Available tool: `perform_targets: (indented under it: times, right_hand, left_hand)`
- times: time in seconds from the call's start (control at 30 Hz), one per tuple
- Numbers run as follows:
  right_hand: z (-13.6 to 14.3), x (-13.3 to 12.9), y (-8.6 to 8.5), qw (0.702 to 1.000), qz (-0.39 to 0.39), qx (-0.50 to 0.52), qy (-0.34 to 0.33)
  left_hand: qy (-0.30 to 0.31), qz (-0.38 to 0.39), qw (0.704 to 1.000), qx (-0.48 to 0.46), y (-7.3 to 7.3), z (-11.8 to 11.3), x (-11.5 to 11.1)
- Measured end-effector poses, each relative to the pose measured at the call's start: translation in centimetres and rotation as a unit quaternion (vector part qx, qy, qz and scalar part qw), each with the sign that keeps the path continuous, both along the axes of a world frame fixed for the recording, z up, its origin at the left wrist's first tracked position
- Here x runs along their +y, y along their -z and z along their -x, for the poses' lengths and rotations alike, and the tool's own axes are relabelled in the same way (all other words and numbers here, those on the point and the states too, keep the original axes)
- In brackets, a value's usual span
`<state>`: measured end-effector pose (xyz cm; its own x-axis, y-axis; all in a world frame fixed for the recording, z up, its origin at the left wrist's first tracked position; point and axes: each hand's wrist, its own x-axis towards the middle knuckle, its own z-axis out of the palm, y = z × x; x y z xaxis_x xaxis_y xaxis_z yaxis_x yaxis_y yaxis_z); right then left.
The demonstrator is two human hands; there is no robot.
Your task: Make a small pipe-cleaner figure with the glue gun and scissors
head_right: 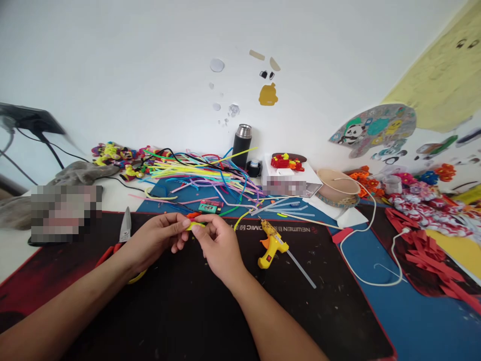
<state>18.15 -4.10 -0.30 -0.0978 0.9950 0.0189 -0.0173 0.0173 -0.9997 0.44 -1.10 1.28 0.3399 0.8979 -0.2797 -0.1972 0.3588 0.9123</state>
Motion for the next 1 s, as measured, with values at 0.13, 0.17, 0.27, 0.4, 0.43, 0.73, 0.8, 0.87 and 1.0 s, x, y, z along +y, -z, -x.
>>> perform_targets:
  times: [0.13,0.17,0.27,0.4,0.43,0.73,0.8,0.87,1.0]
  right_hand:
    - [0.01,-0.13,-0.2,1.0,-0.015,-0.021,0.008]
    - [-0.06,-0.1,-0.27,1.0,-0.013,-0.022,0.01]
    - [-0.29,0.05,-0.36,1.0,-0.003,-0.016,0.02]
    - [-0.37,0.12,-0.2,1.0,0.005,-0.011,0.028]
    - [-0.33,0.1,-0.17,1.0,0.005,-0.009,0.025]
    - [-0.11,0.13,-0.46,1.0,0.019,0.019,0.004]
    - [-0.1,0.12,-0.42,1.0,0.02,0.022,0.003]
    - [-0.07,0.05,-0.35,1.0,0.018,0.015,0.0]
    - [-0.03,-0.07,-0.21,1.0,0.004,-0.008,0.0]
  left_hand:
    - [0.012,-0.021,1.0,0.006,0.08,-0.02,-0.14]
    - [0.015,-0.029,0.999,0.003,0.07,-0.04,-0.17]
    - [0.029,-0.062,0.998,0.0,0.0,-0.15,-0.31]
    - [0.034,-0.119,0.992,0.039,-0.04,-0.27,-0.54]
    - [0.03,-0.13,0.99,0.051,-0.04,-0.26,-0.57]
    - [-0.048,-0.131,0.988,0.058,-0.26,0.29,-0.32]
    - [-0.049,-0.128,0.989,0.059,-0.44,0.31,-0.35]
    - [-0.036,-0.128,0.989,0.068,-0.58,0.22,-0.44]
    - [-0.009,-0.144,0.986,0.086,-0.59,-0.05,-0.61]
